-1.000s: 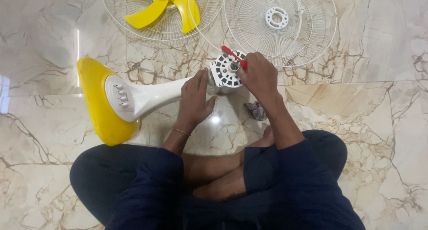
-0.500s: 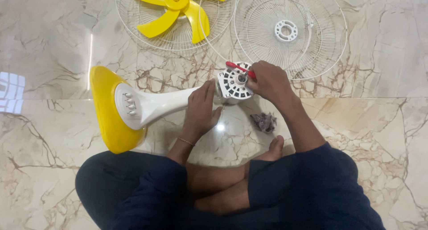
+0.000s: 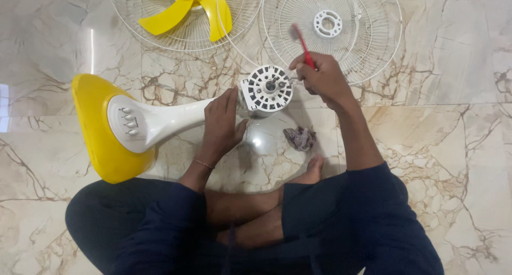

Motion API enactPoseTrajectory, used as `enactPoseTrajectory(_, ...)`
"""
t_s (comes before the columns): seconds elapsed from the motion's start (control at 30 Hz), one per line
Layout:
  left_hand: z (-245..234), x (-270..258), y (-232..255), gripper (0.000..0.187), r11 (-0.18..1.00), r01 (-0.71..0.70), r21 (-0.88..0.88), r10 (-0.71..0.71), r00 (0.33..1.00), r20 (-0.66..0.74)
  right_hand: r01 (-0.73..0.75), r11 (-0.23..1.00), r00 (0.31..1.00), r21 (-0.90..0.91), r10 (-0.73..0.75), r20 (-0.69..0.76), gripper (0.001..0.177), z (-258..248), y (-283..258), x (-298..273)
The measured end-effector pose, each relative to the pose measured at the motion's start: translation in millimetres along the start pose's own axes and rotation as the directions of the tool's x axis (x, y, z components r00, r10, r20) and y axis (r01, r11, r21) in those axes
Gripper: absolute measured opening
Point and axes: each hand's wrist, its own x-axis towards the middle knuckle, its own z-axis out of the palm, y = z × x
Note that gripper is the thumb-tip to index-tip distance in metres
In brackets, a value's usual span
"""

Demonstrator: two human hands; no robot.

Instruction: The person sits on the floor and assembles a disassembled electric fan. They wipe the fan base and motor housing with a cloth, then use a red tool to clean the motor. Finally, they attach the front wire cage to the motor assembly.

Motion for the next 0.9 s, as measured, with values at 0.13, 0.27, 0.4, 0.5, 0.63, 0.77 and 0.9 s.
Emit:
enactPoseTrajectory(0.13,0,-1,1,0.091,1.0,0.007,0.024,-0.008,1.0,0.019,0.043,0.954,0.989,0.298,0.001,-0.146,0.022,-8,-14,-25)
enactPoseTrajectory(0.27,0,-3,-2,0.092,1.0,-0.004,-0.003,0.004,1.0,0.024,0.249,0.911,0.912,-0.329,-0.336,-0.238,0.03,-6,-15,-58)
enactPoseTrajectory(0.4,-2,-3,-2,0.092,1.0,-0.005,-0.016,0.006,0.999,0.038,-0.076,0.885,0.951,-0.46,-0.075,-0.301,0.048,-12,-18,-68)
enactPoseTrajectory(0.5,-4,-3,2,0.093,1.0,0.01,-0.017,-0.01,0.999,0.043,-0.075,0.953,0.971,-0.292,0.003,-0.238,0.036,-5,-20,-62)
enactPoseTrajectory(0.63,-7,-2,5,0.091,1.0,0.004,-0.019,-0.003,1.0,0.031,-0.055,0.954,0.983,-0.294,0.0,-0.184,0.023,8,-23,-53)
enactPoseTrajectory(0.77,-9,0,6,0.089,1.0,-0.008,-0.02,0.009,0.999,0.034,0.119,0.942,0.981,-0.313,-0.16,-0.11,0.018,15,-21,-51)
enactPoseTrajectory(0.9,-11,0,7,0.09,1.0,0.015,-0.027,-0.013,0.998,0.06,0.079,0.945,0.983,-0.319,-0.127,-0.132,0.016,22,-18,-50)
